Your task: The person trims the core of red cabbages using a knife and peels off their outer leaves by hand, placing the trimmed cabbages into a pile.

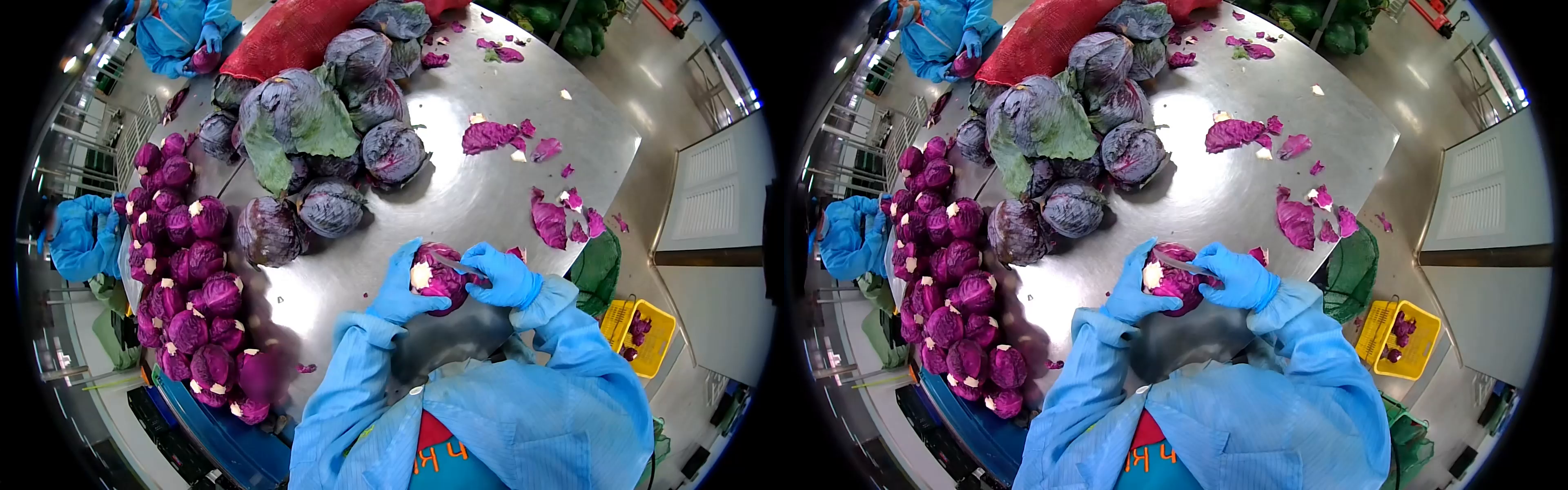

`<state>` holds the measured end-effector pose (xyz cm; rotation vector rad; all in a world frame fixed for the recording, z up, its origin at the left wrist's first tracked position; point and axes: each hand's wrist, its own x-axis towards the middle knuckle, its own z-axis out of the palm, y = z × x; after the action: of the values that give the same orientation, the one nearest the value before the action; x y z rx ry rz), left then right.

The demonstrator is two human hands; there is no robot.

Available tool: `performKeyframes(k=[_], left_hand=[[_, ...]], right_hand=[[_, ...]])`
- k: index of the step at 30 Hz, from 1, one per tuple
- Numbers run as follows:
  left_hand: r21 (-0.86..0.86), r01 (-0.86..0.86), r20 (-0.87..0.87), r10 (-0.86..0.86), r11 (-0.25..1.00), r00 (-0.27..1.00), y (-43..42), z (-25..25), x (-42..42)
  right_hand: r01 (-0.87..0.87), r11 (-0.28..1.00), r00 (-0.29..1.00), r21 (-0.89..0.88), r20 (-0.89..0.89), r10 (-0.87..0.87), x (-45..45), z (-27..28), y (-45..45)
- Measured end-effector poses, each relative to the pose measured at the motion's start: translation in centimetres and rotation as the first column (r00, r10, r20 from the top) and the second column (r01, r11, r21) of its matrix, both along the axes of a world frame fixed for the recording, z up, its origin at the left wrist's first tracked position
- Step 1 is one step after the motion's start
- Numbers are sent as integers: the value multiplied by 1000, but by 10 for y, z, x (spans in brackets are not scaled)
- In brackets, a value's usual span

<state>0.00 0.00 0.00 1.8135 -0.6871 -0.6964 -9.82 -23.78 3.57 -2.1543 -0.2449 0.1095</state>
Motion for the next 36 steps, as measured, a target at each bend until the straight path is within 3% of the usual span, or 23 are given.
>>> performKeyframes(k=[5, 11, 17, 20, 21, 23, 26, 27, 28, 29, 30, 32, 33, 35, 36], left_hand=[[-85, 11, -28, -13, 996, 1000, 1, -6, 4], [-15, 62, 77, -61, 998, 995, -5, 1, 6], [-78, -142, -311, 111, 987, 944, 3, -4, 7], [-197, -287, -554, 135, 938, 822, 9, 3, 7], [-214, -342, -643, 131, 915, 754, 10, 8, 7], [-234, -337, -621, 127, 912, 773, 13, 3, 5], [-254, -296, -537, 121, 921, 835, 22, -8, -4], [-263, -283, -517, 113, 922, 848, 25, -4, -8], [-271, -271, -497, 107, 923, 861, 28, -2, -12], [-258, -273, -481, 122, 927, 868, 32, -2, -17], [-242, -276, -462, 140, 930, 876, 39, -2, -22], [-199, -336, -520, 191, 921, 833, 50, 6, -35], [-135, -411, -690, 212, 902, 692, 52, 23, -41], [24, -525, -922, 222, 851, 317, 54, 55, -52], [23, -545, -941, 202, 838, 271, 55, 44, -57]], right_hand=[[-142, 989, 986, -38, -90, 138, 15, 10, -5], [-217, 976, 969, -15, -123, 214, 9, 7, -13], [-42, 990, 954, 131, -291, 79, -42, 2, -34], [236, 956, 931, -173, -243, -274, -81, -29, -62], [322, 895, 906, -309, -172, -386, -86, -33, -70], [665, 642, 715, -381, 80, -694, -96, -48, -77], [787, 574, 616, -228, 214, -759, -65, -7, -49], [725, 688, 664, 0, 262, -700, -58, -26, -39], [667, 740, 736, 81, 82, -672, -50, -21, -22], [650, 690, 755, 319, -164, -635, -42, -34, 0], [622, 714, 780, 321, -340, -526, -31, -12, 19], [500, 817, 863, 289, -245, -441, -21, -60, 39], [438, 870, 890, 227, -243, -385, -17, -73, 45], [487, 761, 757, 429, -642, -123, -8, -42, 53], [536, 687, 631, 490, -773, 59, -5, -31, 58]])
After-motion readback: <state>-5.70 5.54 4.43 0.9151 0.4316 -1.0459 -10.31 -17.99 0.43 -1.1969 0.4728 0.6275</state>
